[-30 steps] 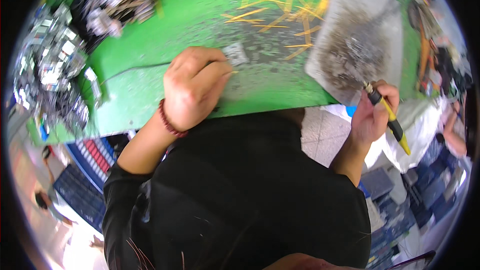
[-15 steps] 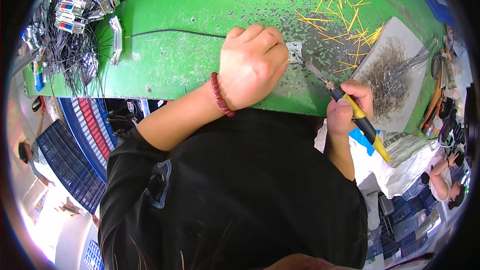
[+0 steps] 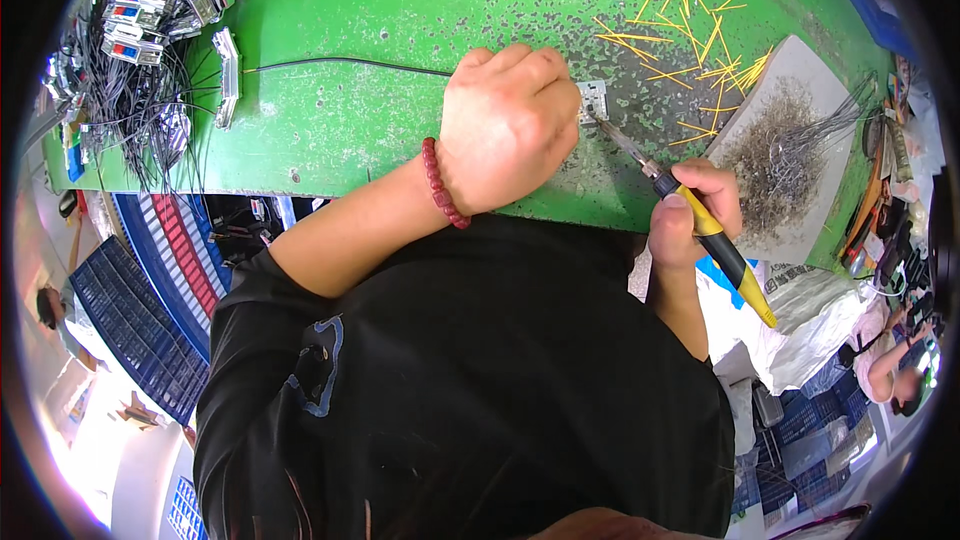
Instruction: The person solders wires onto small circuit boards using a soldering iron and installs the wired components into a toy vehicle shell.
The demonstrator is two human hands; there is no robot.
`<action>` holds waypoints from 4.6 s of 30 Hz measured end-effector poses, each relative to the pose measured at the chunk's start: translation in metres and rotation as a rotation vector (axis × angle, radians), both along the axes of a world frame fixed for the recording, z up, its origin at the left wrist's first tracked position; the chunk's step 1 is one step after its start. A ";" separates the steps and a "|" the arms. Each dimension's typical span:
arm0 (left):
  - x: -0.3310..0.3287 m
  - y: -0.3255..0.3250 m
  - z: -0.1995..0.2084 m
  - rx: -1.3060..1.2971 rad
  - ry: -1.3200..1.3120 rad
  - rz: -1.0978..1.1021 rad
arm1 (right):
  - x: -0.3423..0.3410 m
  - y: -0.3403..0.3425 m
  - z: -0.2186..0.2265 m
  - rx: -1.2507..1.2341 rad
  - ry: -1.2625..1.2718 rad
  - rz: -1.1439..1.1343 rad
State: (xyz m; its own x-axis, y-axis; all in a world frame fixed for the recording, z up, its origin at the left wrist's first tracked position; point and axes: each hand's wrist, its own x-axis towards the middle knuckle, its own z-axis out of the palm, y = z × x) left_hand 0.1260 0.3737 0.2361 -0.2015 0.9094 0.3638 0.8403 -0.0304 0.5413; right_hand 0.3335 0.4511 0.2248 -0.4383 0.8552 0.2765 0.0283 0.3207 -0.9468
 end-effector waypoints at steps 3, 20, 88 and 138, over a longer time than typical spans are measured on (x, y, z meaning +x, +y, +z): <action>0.000 0.000 -0.001 0.001 -0.007 -0.002 | -0.001 0.001 -0.001 0.013 0.015 0.022; -0.002 0.003 0.010 -0.060 0.041 -0.034 | 0.028 0.005 0.007 0.091 0.136 -0.133; -0.004 0.004 0.013 -0.134 -0.051 -0.067 | 0.004 -0.007 -0.004 0.026 0.072 0.019; -0.138 -0.157 0.306 0.118 -0.107 0.161 | -0.054 0.045 0.132 0.310 0.176 0.217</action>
State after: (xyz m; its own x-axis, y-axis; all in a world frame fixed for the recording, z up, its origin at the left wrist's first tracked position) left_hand -0.0123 0.2169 0.5419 -0.3840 0.8147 0.4345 0.7776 0.0316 0.6280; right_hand 0.2790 0.4965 0.3573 -0.5226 0.6126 0.5929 -0.2250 0.5717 -0.7890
